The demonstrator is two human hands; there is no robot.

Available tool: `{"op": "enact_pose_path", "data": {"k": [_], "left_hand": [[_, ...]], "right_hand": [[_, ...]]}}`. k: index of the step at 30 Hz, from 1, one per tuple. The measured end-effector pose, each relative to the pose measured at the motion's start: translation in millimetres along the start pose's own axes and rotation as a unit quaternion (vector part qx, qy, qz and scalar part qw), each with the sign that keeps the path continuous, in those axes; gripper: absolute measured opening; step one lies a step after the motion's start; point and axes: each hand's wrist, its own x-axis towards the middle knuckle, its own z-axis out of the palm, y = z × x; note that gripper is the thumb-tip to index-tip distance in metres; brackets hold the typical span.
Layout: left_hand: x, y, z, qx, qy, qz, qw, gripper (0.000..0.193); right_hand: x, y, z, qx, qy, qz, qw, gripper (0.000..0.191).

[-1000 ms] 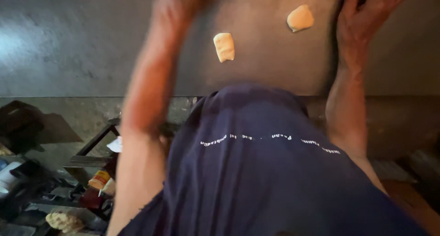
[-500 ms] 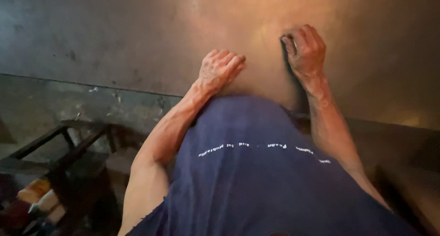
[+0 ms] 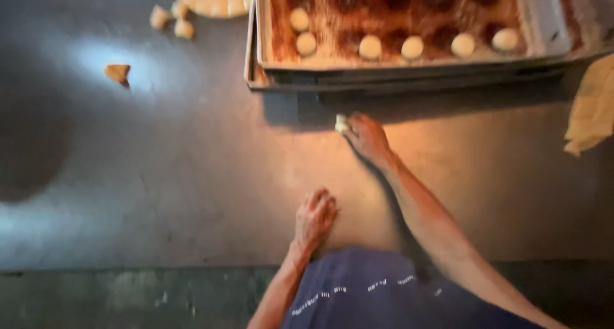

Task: The person tears small pieces from a sheet of dough on a metal worktable, rolls each piece between their palms into a round ball, and places the shaped dough balls onto a baking tray that already holds rows of similar dough balls.

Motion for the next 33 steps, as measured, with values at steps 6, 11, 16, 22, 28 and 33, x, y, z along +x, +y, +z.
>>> {"op": "enact_pose_path", "data": {"k": [6, 11, 16, 22, 28, 33], "left_hand": [[-8.6, -28.4, 21.4, -0.001, -0.072, -0.067, 0.995, 0.018], [8.4, -20.3, 34.8, -0.042, -0.141, -0.125, 0.981, 0.056], [45.6, 5.8, 48.2, 0.017, -0.217, -0.138, 0.966, 0.050], [65.8, 11.5, 48.1, -0.010, -0.200, -0.123, 0.972, 0.021], [81.8, -1.8, 58.6, -0.003, -0.131, -0.109, 0.985, 0.025], [51.0, -17.6, 33.5, -0.085, -0.118, -0.035, 0.989, 0.059]], "right_hand": [[-54.9, -5.3, -3.5, 0.078, 0.021, 0.044, 0.996, 0.020], [-108.3, -17.2, -10.6, 0.119, -0.052, 0.059, 0.990, 0.023], [-135.5, -26.1, -14.8, 0.003, -0.047, -0.046, 0.998, 0.024], [-139.2, -35.4, -28.7, 0.032, -0.020, 0.042, 0.998, 0.020], [-164.1, -56.2, -51.4, 0.404, -0.287, 0.142, 0.857, 0.026], [-221.0, -58.3, -44.0, 0.244, -0.191, 0.049, 0.950, 0.025]]}}
